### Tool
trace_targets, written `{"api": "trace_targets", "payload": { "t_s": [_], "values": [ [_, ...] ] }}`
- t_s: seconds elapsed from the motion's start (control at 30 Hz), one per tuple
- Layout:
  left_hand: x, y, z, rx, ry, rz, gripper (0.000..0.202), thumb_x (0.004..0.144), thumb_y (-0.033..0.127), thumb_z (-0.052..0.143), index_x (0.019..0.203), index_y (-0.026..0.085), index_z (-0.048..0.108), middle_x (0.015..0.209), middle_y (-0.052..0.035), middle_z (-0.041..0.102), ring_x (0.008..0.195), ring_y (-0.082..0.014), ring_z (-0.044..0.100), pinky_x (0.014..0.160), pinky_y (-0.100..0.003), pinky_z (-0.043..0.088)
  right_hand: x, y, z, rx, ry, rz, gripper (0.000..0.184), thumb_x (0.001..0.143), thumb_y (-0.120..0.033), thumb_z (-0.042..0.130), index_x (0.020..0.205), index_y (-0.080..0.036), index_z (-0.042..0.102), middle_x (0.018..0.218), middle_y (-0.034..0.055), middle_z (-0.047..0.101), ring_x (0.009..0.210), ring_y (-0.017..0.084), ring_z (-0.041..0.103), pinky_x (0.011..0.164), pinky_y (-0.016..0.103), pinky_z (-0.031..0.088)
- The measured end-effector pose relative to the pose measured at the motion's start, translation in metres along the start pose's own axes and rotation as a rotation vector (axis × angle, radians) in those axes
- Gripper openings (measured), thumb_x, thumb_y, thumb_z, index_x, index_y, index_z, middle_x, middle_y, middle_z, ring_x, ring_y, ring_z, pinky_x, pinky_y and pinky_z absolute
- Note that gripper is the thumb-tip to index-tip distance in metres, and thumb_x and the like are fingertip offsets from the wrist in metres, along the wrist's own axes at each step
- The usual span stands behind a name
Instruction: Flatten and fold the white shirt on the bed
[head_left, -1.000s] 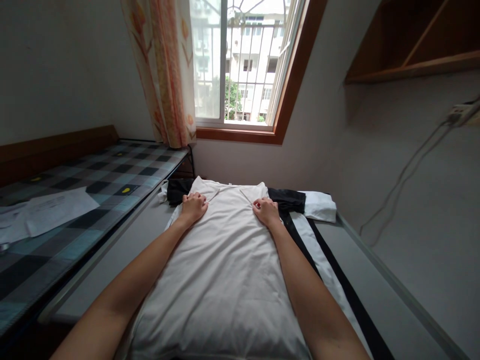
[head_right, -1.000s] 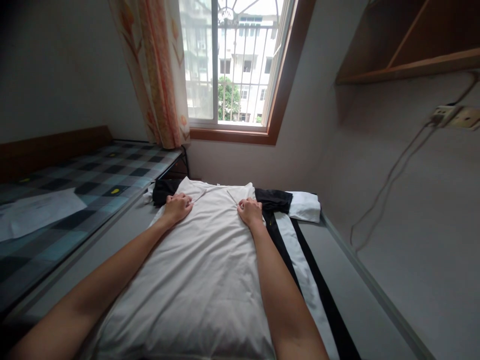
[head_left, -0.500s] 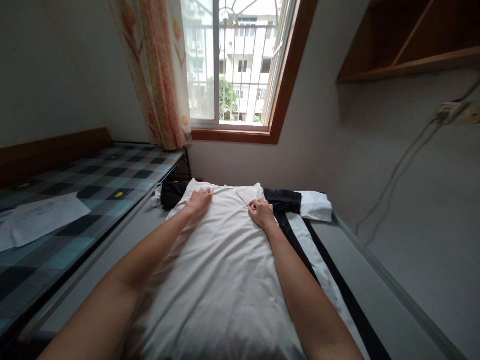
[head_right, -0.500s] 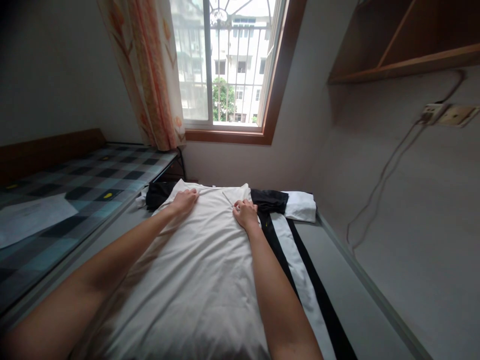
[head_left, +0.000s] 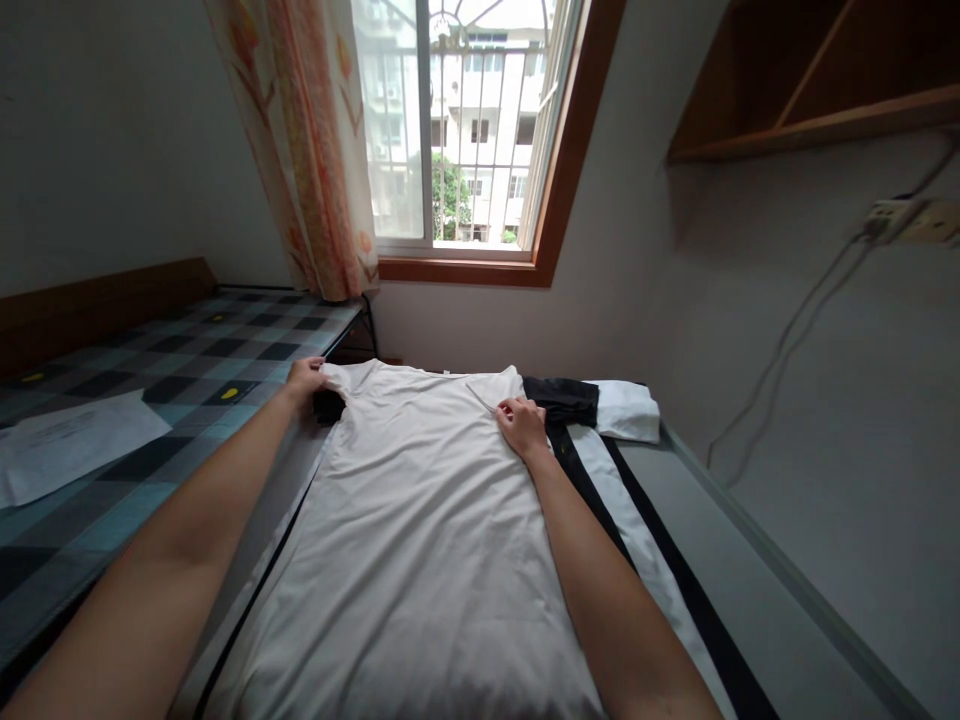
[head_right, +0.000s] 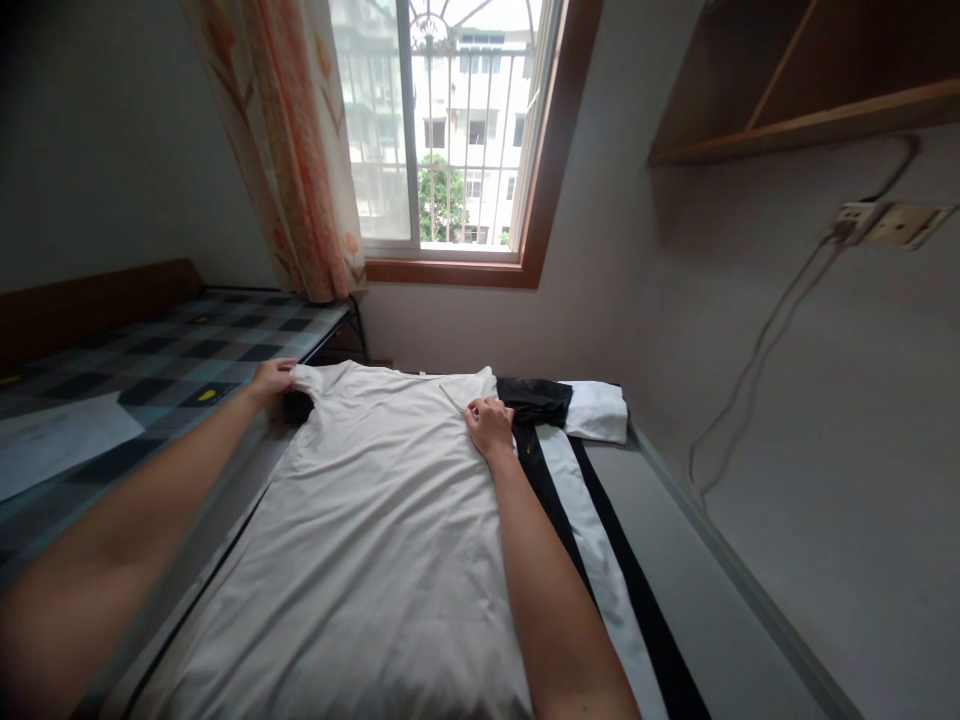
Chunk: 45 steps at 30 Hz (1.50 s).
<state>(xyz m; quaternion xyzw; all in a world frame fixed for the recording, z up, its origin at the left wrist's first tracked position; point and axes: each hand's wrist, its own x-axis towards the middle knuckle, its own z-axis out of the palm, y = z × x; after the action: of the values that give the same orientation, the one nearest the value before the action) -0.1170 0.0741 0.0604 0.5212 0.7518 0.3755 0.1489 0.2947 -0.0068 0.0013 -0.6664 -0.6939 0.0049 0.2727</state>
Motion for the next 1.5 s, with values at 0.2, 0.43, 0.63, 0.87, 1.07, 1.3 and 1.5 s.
{"api": "trace_targets", "payload": {
  "t_s": [0.2, 0.43, 0.63, 0.87, 1.07, 1.3, 1.5],
  "values": [
    [-0.021, -0.008, -0.007, 0.175, 0.15, 0.083, 0.043, 0.085, 0.019, 0.056, 0.128, 0.011, 0.054, 0.137, -0.0161, 0.049, 0.122, -0.0264, 0.05, 0.104, -0.041, 0.041, -0.001, 0.0, 0.001, -0.055, -0.005, -0.023, 0.029, 0.087, -0.046, 0.06, 0.1, -0.024, 0.072, 0.105, 0.0086, 0.066, 0.102, 0.027, 0.052, 0.09, 0.04, 0.031],
    [-0.076, -0.003, 0.041, 0.606, -0.151, 0.703, 0.049, 0.093, 0.047, 0.044, 0.135, 0.024, 0.055, 0.148, -0.0098, 0.046, 0.14, -0.0327, 0.033, 0.113, -0.05, 0.026, 0.007, 0.001, -0.001, -0.012, 0.059, -0.017, 0.024, 0.091, -0.035, 0.055, 0.089, -0.023, 0.075, 0.098, 0.008, 0.068, 0.098, 0.024, 0.055, 0.09, 0.038, 0.033],
    [-0.089, -0.018, 0.052, 0.681, -0.102, 0.449, 0.063, 0.092, 0.057, 0.037, 0.147, 0.026, 0.041, 0.156, -0.0088, 0.034, 0.14, -0.0402, 0.031, 0.112, -0.052, 0.026, 0.015, 0.048, -0.025, 0.182, 0.355, 0.403, 0.035, 0.088, -0.035, 0.046, 0.098, -0.017, 0.074, 0.1, 0.0139, 0.07, 0.09, 0.026, 0.062, 0.08, 0.035, 0.043],
    [-0.094, -0.01, 0.051, 0.668, -0.082, 0.402, 0.064, 0.09, 0.055, 0.042, 0.148, 0.027, 0.041, 0.158, -0.0098, 0.031, 0.139, -0.0413, 0.033, 0.111, -0.051, 0.027, 0.004, 0.075, -0.038, 0.124, 0.533, 0.662, 0.039, 0.081, -0.026, 0.046, 0.109, -0.02, 0.072, 0.115, 0.0211, 0.062, 0.103, 0.037, 0.055, 0.084, 0.05, 0.042],
    [-0.093, -0.013, 0.053, 0.677, -0.074, 0.409, 0.061, 0.091, 0.052, 0.041, 0.146, 0.026, 0.044, 0.155, -0.0095, 0.038, 0.139, -0.0384, 0.035, 0.112, -0.049, 0.027, 0.014, 0.026, -0.021, -0.032, 0.125, 0.016, 0.03, 0.087, -0.026, 0.046, 0.097, -0.02, 0.073, 0.108, 0.0113, 0.065, 0.106, 0.027, 0.052, 0.094, 0.041, 0.035],
    [-0.093, -0.013, 0.056, 0.657, -0.061, 0.399, 0.059, 0.09, 0.049, 0.043, 0.144, 0.025, 0.047, 0.153, -0.0103, 0.039, 0.137, -0.0393, 0.037, 0.112, -0.05, 0.027, 0.028, 0.026, -0.012, -0.174, -0.049, 0.011, 0.038, 0.093, -0.041, 0.046, 0.118, -0.022, 0.067, 0.127, 0.0119, 0.06, 0.115, 0.028, 0.05, 0.098, 0.044, 0.033],
    [-0.092, -0.013, 0.056, 0.637, -0.05, 0.369, 0.06, 0.089, 0.05, 0.044, 0.145, 0.027, 0.046, 0.154, -0.0084, 0.039, 0.139, -0.0409, 0.033, 0.113, -0.051, 0.026, 0.042, 0.09, -0.053, -0.321, -0.077, 0.473, 0.047, 0.095, -0.038, 0.038, 0.125, -0.013, 0.064, 0.134, 0.0243, 0.051, 0.13, 0.038, 0.037, 0.1, 0.052, 0.029]
  ]
}}
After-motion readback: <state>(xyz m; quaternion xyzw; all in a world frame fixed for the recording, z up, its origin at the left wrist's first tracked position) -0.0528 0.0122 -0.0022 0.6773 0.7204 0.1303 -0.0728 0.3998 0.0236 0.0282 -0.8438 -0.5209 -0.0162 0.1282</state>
